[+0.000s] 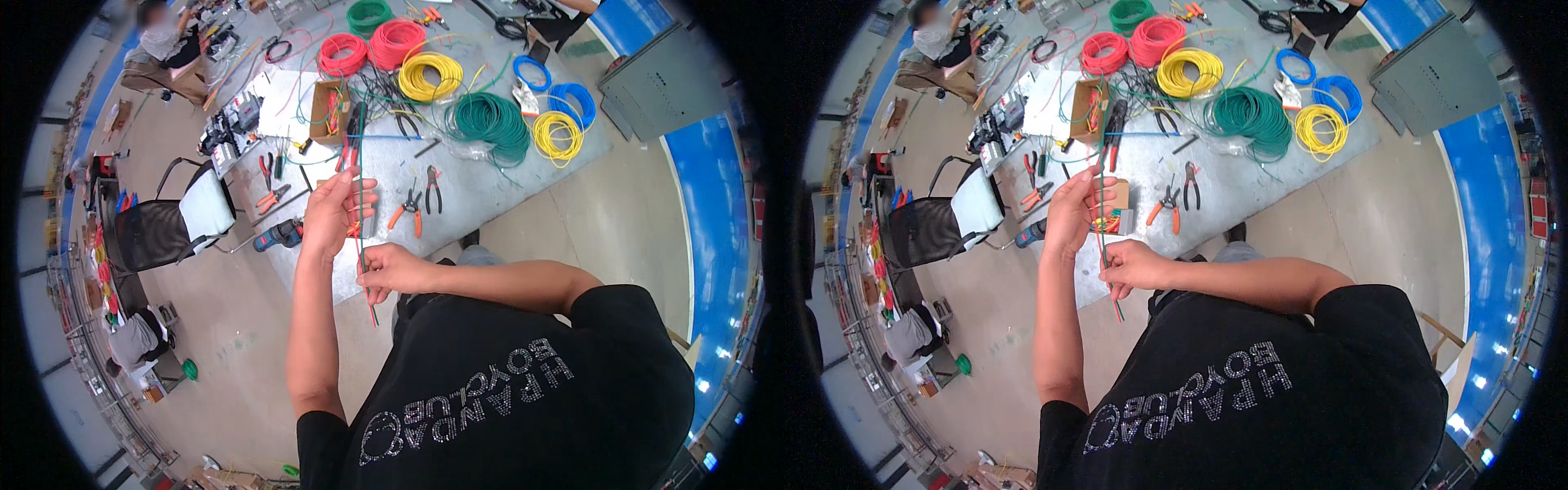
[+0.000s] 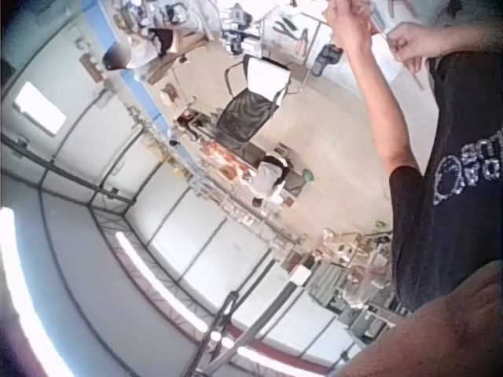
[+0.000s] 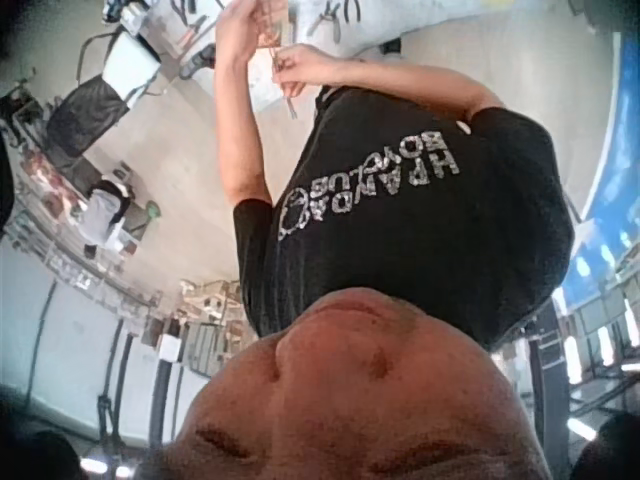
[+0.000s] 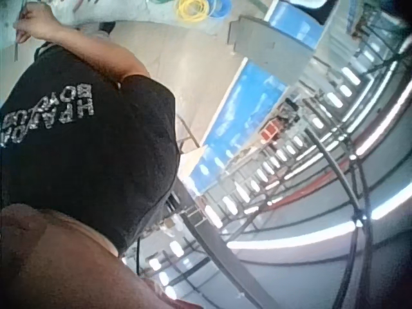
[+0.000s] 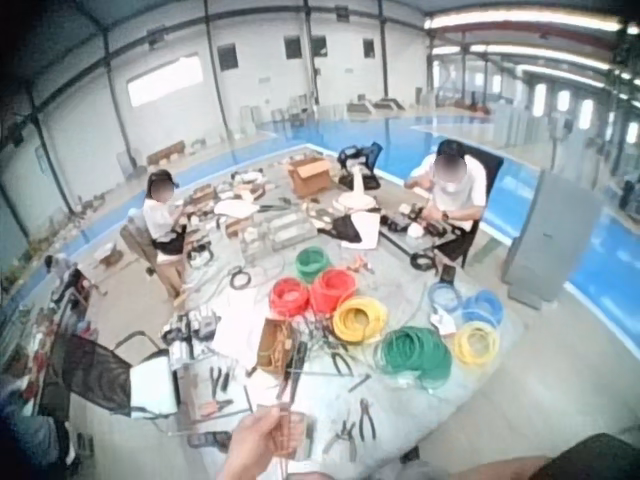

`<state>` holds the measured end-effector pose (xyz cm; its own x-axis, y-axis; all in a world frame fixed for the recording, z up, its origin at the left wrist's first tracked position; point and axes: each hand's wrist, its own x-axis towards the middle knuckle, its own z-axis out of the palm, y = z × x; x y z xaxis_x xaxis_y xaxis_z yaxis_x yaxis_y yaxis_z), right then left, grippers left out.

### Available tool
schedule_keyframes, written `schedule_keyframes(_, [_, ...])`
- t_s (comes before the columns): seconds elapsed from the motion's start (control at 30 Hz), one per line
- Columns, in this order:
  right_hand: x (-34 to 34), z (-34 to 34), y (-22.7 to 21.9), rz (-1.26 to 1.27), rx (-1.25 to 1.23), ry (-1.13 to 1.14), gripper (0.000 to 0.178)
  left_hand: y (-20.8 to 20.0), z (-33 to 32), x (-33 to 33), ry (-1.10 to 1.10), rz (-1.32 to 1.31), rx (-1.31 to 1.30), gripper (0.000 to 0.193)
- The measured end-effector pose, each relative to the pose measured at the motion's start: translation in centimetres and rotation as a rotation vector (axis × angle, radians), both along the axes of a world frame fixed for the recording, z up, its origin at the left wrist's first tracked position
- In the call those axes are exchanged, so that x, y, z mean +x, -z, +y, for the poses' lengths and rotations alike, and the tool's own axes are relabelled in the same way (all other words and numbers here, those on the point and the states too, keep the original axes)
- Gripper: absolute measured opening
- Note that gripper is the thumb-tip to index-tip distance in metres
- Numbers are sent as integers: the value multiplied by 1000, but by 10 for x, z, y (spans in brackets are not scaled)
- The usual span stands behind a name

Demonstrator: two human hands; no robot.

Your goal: The person strips insulation from red, yellow, and green wires using pliers and inserts them into terminals on an electrical panel. The person uses a screwdriver to tighten the terminal screws and secures the wires in place.

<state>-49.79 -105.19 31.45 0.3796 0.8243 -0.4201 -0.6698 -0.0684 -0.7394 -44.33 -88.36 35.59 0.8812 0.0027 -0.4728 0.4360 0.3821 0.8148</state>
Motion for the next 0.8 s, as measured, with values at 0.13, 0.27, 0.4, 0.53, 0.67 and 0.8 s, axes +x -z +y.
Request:
schedule_keyframes(0.13, [-11,5,22,21,21,-3,17,28,-15,1,-40,88,-109,37])
schedule_keyframes(0.27, [-22,2,53,84,66,-107,13,54,-11,-15,-104,210,-131,34])
schedule_keyframes(0.4, [3,-7,108,-352,36,-523,42,72,-4,-32,-110,295,44,29])
schedule_keyframes(0.53, [30,-25,244,-635,-833,-289,60,67,1,-46,-124,265,132,28])
schedule_keyframes(0.67, [54,-28,287,-475,-1182,-19,55,60,10,-59,-63,246,232,36])
schedule_keyframes(0.8, [52,-10,304,-487,-1332,213,39,40,14,-69,-33,242,310,37])
